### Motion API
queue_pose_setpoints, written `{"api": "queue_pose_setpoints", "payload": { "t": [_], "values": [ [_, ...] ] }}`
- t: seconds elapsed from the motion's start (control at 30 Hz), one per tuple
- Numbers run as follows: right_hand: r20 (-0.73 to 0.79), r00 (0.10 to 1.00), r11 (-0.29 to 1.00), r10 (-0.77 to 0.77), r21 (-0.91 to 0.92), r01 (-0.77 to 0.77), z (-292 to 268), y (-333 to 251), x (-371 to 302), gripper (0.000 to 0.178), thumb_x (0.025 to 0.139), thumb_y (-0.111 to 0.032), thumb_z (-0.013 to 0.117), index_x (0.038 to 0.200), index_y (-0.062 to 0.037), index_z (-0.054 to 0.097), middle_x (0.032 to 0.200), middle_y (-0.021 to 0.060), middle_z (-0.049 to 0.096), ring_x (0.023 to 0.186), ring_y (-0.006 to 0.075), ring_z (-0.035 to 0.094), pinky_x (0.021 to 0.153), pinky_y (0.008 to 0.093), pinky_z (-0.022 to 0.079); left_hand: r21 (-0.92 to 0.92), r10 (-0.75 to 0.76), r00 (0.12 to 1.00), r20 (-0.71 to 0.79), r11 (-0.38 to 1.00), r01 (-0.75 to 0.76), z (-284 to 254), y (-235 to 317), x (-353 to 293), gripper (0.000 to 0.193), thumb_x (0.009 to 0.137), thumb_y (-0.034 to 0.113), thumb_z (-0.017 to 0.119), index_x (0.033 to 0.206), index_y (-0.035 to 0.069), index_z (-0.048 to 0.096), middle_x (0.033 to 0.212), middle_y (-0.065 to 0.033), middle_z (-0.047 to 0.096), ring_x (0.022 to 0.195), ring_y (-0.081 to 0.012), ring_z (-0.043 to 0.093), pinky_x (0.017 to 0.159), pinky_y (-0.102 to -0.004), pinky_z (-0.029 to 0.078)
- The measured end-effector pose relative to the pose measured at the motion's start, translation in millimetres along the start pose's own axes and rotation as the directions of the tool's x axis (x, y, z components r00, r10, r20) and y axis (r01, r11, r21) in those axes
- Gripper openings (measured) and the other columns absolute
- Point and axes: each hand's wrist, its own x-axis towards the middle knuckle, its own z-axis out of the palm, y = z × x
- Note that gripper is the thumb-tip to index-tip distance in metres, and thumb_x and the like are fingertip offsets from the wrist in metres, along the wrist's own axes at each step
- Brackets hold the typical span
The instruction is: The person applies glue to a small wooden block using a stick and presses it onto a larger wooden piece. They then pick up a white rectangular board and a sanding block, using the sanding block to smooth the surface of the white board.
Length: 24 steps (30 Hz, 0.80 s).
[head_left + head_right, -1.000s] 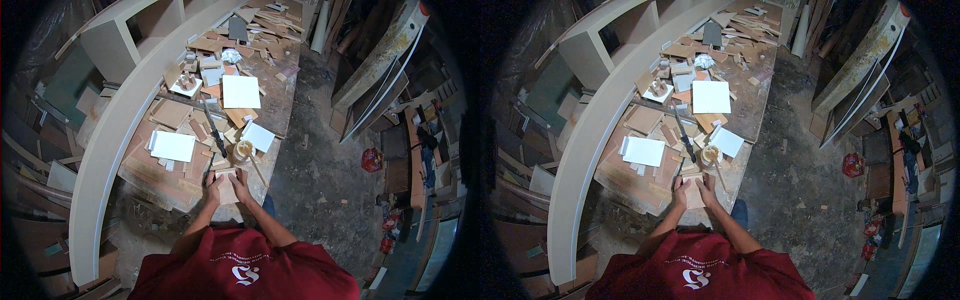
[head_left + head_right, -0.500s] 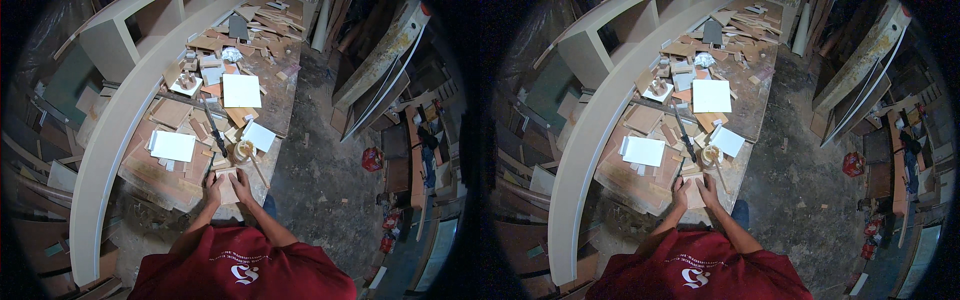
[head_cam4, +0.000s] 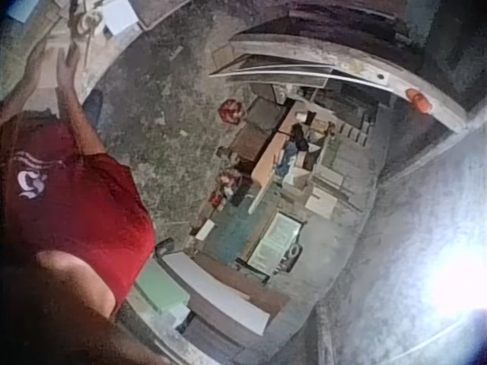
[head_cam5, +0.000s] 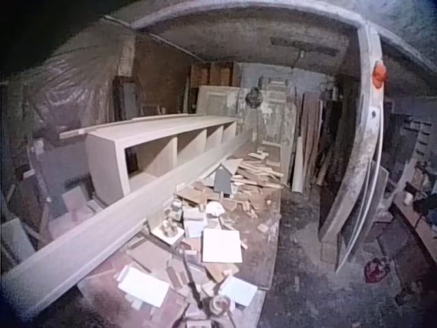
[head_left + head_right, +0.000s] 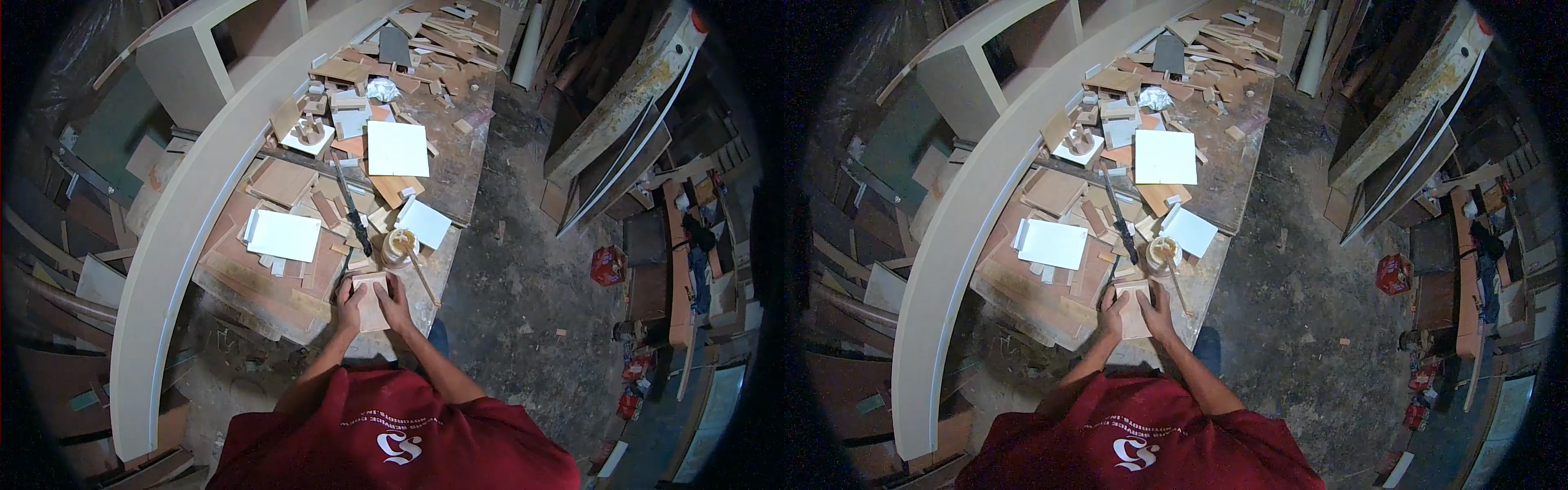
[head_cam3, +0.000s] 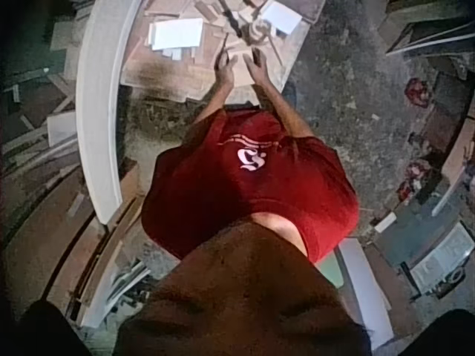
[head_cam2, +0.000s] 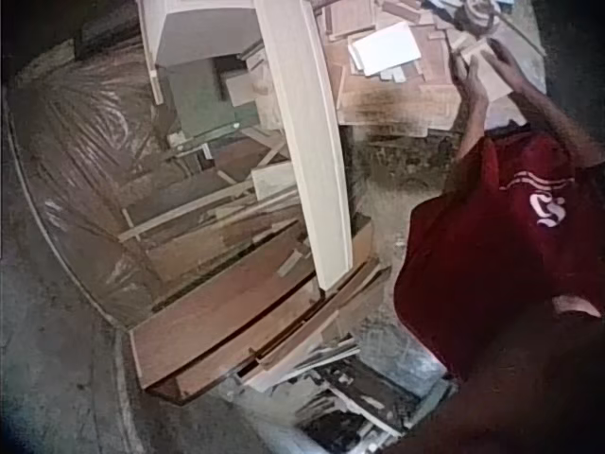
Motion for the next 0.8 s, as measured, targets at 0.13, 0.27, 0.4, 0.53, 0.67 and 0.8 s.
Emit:
{"api": "queue_pose_setpoints", "payload": {
  "t": [0.13, 0.27, 0.4, 0.53, 0.67, 0.8],
  "values": [
    [-0.056, 0.998, 1.0, 0.028, 0.008, -0.028, -1.3, 20.1, 4.5, 0.048, 0.093, -0.02, 0.058, 0.131, 0.002, 0.037, 0.131, 0.0123, 0.04, 0.123, 0.0181, 0.038, 0.103, 0.0304, 0.031, -0.065, -0.021, 1.0, 0.021, 0.998, 0.023, -8.3, -21.1, 8.2, 0.028, 0.086, 0.018, 0.06, 0.11, 0.004, 0.055, 0.102, -0.0045, 0.058, 0.095, -0.0147, 0.053, 0.088, -0.0289, 0.04],
    [-0.038, 0.998, 0.949, -0.047, -0.314, 0.032, -4.6, 21.3, 5.5, 0.046, 0.094, -0.023, 0.057, 0.129, 0.0015, 0.039, 0.128, 0.0127, 0.039, 0.12, 0.0199, 0.04, 0.101, 0.0306, 0.032, -0.088, -0.071, 0.997, 0.012, 0.993, 0.072, -12.3, -24.2, 6.7, 0.027, 0.086, 0.018, 0.061, 0.109, 0.004, 0.056, 0.1, -0.0037, 0.059, 0.092, -0.0142, 0.053, 0.085, -0.0281, 0.041],
    [-0.022, 0.996, 0.84, -0.084, -0.539, 0.059, -3.4, 8.1, 0.1, 0.048, 0.093, -0.025, 0.057, 0.129, 0.0018, 0.039, 0.127, 0.0147, 0.038, 0.118, 0.022, 0.041, 0.101, 0.032, 0.033, -0.05, -0.085, 0.996, -0.024, 0.995, 0.084, -16.4, -28.9, 5.2, 0.027, 0.085, 0.019, 0.061, 0.108, 0.004, 0.056, 0.097, -0.0033, 0.059, 0.09, -0.0136, 0.053, 0.082, -0.028, 0.041],
    [-0.078, 0.993, 0.976, -0.086, -0.204, 0.069, -3.6, 17.5, 1.4, 0.048, 0.092, -0.019, 0.06, 0.129, 0.002, 0.04, 0.127, 0.0143, 0.044, 0.113, 0.0194, 0.046, 0.097, 0.0313, 0.038, -0.015, -0.022, 1.0, -0.005, 1.0, 0.022, -9.9, -20.8, 5.3, 0.026, 0.085, 0.02, 0.063, 0.105, 0.004, 0.057, 0.095, -0.0026, 0.058, 0.088, -0.0128, 0.053, 0.081, -0.0282, 0.041],
    [-0.096, 0.99, 0.994, -0.099, 0.034, 0.102, 2.7, 4.7, -1.5, 0.041, 0.089, -0.009, 0.062, 0.124, 0.0035, 0.045, 0.12, 0.012, 0.053, 0.106, 0.0161, 0.052, 0.091, 0.0287, 0.043, 0.055, 0.034, 0.998, -0.055, 0.998, -0.031, -6.7, -13.0, 1.2, 0.022, 0.084, 0.016, 0.064, 0.102, 0.004, 0.057, 0.094, -0.0023, 0.058, 0.086, -0.0121, 0.053, 0.079, -0.0273, 0.042],
    [-0.056, 0.998, 0.996, -0.023, 0.087, 0.028, 2.7, -3.3, -1.6, 0.034, 0.089, -0.006, 0.062, 0.119, 0.0043, 0.05, 0.111, 0.0092, 0.059, 0.102, 0.0135, 0.055, 0.088, 0.027, 0.044, 0.009, 0.011, 0.997, -0.074, 1.0, -0.01, -10.0, -19.9, -0.1, 0.018, 0.085, 0.013, 0.064, 0.1, 0.003, 0.058, 0.092, -0.0015, 0.059, 0.084, -0.0107, 0.053, 0.077, -0.0252, 0.042]
  ]
}}
